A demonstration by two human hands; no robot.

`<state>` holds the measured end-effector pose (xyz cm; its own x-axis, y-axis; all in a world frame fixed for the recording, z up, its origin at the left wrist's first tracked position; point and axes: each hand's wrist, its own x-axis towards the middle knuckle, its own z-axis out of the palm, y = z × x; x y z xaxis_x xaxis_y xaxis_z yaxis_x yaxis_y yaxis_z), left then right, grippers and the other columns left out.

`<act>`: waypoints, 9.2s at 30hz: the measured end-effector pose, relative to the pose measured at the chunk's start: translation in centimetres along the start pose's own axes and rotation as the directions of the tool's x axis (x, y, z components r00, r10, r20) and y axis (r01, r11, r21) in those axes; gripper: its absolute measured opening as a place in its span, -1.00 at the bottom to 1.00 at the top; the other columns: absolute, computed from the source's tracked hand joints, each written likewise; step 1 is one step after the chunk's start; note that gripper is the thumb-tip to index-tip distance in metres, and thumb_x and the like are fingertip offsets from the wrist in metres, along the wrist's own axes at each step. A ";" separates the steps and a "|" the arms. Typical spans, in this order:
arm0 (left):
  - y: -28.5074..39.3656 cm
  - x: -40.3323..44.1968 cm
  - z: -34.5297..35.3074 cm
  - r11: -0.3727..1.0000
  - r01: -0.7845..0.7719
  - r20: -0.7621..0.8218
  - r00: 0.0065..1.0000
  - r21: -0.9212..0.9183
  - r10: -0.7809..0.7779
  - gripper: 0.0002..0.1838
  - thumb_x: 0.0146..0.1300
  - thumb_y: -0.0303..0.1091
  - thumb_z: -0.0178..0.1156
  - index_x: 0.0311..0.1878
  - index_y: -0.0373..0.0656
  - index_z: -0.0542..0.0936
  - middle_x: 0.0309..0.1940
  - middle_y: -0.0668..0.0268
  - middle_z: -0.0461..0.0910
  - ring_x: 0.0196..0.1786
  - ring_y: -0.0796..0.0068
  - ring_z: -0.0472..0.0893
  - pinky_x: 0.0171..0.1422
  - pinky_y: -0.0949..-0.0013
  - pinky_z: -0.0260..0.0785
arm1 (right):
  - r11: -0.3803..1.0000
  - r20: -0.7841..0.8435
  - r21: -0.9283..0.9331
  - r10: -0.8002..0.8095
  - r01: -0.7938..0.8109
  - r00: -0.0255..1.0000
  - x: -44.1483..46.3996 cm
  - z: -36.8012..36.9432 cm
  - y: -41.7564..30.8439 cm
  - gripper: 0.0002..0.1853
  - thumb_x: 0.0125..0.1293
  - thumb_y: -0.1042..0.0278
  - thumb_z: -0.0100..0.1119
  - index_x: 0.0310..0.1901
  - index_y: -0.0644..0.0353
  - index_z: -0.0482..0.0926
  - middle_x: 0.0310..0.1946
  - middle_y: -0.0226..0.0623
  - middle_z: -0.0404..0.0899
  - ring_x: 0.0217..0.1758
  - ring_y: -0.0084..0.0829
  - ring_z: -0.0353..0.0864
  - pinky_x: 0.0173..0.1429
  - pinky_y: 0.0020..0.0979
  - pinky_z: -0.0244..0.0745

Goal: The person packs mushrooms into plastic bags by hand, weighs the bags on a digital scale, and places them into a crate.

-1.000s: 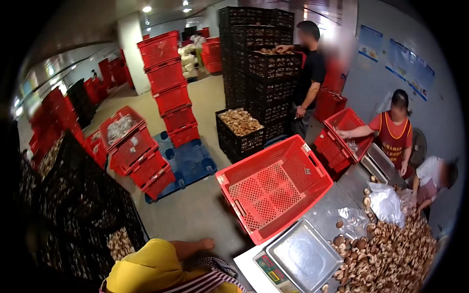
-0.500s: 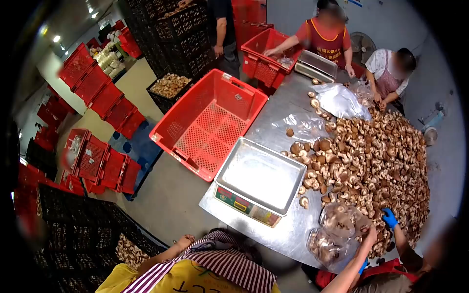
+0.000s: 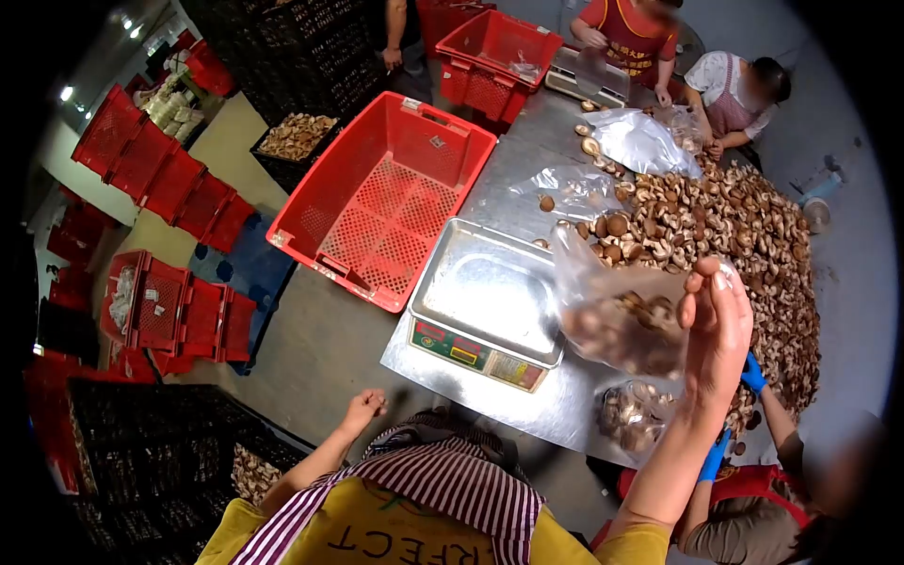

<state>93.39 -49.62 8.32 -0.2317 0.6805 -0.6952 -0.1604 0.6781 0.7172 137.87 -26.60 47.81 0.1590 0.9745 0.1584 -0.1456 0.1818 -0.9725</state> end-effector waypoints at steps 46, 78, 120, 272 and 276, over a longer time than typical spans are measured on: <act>31.7 3.5 9.9 0.752 -0.654 0.546 0.602 -0.081 0.582 -0.88 0.33 -0.45 0.14 -0.14 -0.26 0.58 -0.41 0.49 0.54 -0.33 0.77 0.47 -0.28 0.59 0.31 | 0.316 0.062 -0.949 0.195 -0.003 0.979 -7.3 12.8 21.3 -0.84 0.27 0.41 0.09 -0.18 0.27 0.56 -0.22 0.03 0.60 -0.13 0.07 0.59 -0.03 -0.05 0.47; 30.8 3.3 11.6 0.792 -0.579 0.543 0.610 -0.192 0.577 -0.71 0.30 -0.49 0.20 0.09 -0.23 0.56 -0.33 0.53 0.50 -0.36 0.85 0.42 -0.29 0.70 0.26 | 0.845 0.052 -0.516 0.194 -0.140 0.980 -1.8 11.2 16.2 -0.75 0.28 0.59 0.15 -0.01 0.14 0.53 -0.38 -0.55 0.46 -0.37 -0.69 0.44 -0.35 -0.65 0.37; 30.7 1.9 11.5 0.691 -0.712 0.378 0.609 -0.127 0.697 -0.82 0.25 -0.50 0.23 -0.08 -0.22 0.57 -0.46 0.55 0.44 -0.44 0.85 0.33 -0.38 0.67 0.19 | 0.487 0.228 -0.868 0.209 0.101 0.951 -2.6 17.1 23.9 -0.67 0.16 0.16 0.30 -0.09 0.13 0.63 -0.27 -0.03 0.67 -0.17 -0.08 0.66 -0.05 -0.20 0.51; 28.3 31.8 -3.5 0.463 -0.576 0.554 0.808 0.674 0.201 -0.75 0.29 -0.50 0.11 0.02 -0.28 0.60 0.04 0.16 0.61 0.10 0.35 0.56 0.20 0.38 0.36 | 0.690 -0.823 -0.382 0.048 -0.615 0.566 -15.2 -26.3 22.9 -0.81 0.31 0.27 0.15 -0.24 0.23 0.60 -0.56 -0.52 0.42 -0.50 -0.60 0.33 -0.41 -0.48 0.26; 28.2 28.0 -3.3 0.524 -0.615 0.518 0.785 0.589 0.339 -0.76 0.31 -0.44 0.13 0.01 -0.29 0.59 -0.03 0.14 0.64 0.07 0.28 0.59 0.20 0.34 0.37 | 0.877 -0.701 -0.337 0.009 -0.342 0.713 -11.7 -20.0 17.6 -0.83 0.45 0.30 0.04 -0.33 0.11 0.48 -0.56 -0.64 0.29 -0.56 -0.74 0.20 -0.49 -0.62 0.08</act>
<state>79.26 -12.39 9.24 0.2608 0.9080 -0.3279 0.6240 0.1006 0.7750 152.95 -37.40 25.40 0.7969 0.6039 -0.0157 0.1466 -0.2185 -0.9648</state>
